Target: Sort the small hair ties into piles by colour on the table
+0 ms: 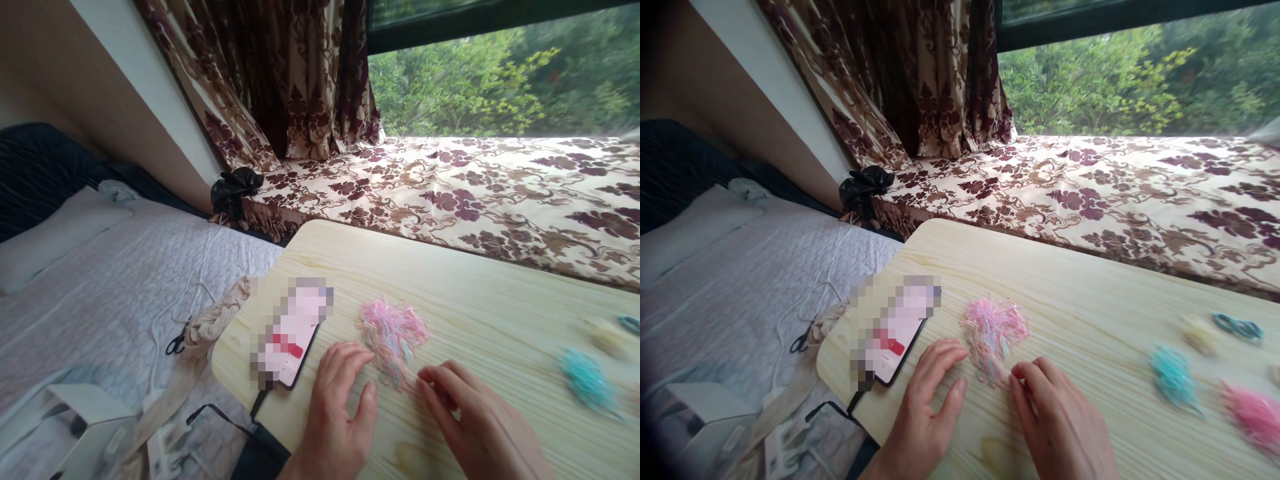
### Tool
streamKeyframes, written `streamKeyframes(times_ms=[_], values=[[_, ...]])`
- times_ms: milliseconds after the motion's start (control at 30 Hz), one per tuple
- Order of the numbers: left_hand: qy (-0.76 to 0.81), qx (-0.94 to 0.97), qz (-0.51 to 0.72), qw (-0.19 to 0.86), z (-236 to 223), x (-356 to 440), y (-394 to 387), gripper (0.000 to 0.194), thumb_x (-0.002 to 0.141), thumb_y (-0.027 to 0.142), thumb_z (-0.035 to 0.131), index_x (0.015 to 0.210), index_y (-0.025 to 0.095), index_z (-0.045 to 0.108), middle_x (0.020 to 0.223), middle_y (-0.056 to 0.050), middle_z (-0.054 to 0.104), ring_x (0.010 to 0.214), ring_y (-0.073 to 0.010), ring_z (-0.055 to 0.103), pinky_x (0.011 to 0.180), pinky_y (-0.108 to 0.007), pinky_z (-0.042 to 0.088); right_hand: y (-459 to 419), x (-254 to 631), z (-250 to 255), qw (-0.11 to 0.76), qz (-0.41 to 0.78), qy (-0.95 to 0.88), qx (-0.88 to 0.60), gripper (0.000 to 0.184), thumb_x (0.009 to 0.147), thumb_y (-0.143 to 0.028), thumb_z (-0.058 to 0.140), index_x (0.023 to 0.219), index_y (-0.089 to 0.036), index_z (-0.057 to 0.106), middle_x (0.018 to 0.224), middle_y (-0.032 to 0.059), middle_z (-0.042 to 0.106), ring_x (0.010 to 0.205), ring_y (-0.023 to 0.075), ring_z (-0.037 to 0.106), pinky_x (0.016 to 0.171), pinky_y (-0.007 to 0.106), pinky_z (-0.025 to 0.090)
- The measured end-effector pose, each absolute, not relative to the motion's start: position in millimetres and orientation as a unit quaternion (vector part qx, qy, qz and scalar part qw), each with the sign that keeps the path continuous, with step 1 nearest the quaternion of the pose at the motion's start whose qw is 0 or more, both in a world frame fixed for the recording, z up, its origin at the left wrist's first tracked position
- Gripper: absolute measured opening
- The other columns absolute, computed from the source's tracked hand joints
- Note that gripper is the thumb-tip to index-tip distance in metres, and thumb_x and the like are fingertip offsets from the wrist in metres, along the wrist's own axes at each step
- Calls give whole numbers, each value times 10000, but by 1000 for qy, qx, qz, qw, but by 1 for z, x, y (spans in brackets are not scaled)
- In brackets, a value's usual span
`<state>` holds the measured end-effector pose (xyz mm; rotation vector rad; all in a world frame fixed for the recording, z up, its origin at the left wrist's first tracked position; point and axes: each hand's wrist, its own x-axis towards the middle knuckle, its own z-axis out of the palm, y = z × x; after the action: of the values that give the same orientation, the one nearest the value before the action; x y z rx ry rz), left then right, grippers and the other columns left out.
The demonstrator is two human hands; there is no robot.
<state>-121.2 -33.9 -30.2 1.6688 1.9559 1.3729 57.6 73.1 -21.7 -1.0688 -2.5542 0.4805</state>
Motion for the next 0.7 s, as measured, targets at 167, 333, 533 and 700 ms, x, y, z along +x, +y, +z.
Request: streamKeyframes(times_ms=[167, 333, 533, 700], values=[[669, 567, 465, 123, -31, -122, -35, 357, 912, 91, 519, 1244, 212, 571, 1237, -103, 668, 1210, -229, 608, 1072, -436, 516, 70, 66, -19, 193, 139, -896, -376, 233, 986, -427, 487, 950, -273, 658, 824, -14, 692, 672, 120, 704, 534, 207, 516], [674, 562, 462, 131, -30, -121, -35, 350, 912, 94, 520, 1240, 199, 581, 1243, -114, 669, 1217, -243, 606, 1081, -459, 511, 60, 64, -17, 180, 168, -897, -367, 259, 1002, -408, 455, 948, -271, 669, 835, 1, 699, 704, 127, 712, 572, 213, 528], [676, 557, 462, 139, -30, -122, -35, 351, 914, 106, 523, 1246, 200, 590, 1246, -115, 673, 1223, -252, 607, 1082, -471, 514, 57, 53, -23, 162, 171, -896, -377, 294, 985, -451, 472, 835, -274, 652, 757, -7, 665, 643, 135, 682, 516, 232, 473], [673, 557, 469, 131, -29, -121, -35, 335, 905, 105, 523, 1217, 192, 607, 1223, -124, 685, 1197, -255, 628, 1063, -454, 529, 59, 53, -23, 146, 175, -897, -378, 329, 991, -443, 450, 780, -275, 639, 731, -3, 652, 647, 137, 679, 518, 230, 458]])
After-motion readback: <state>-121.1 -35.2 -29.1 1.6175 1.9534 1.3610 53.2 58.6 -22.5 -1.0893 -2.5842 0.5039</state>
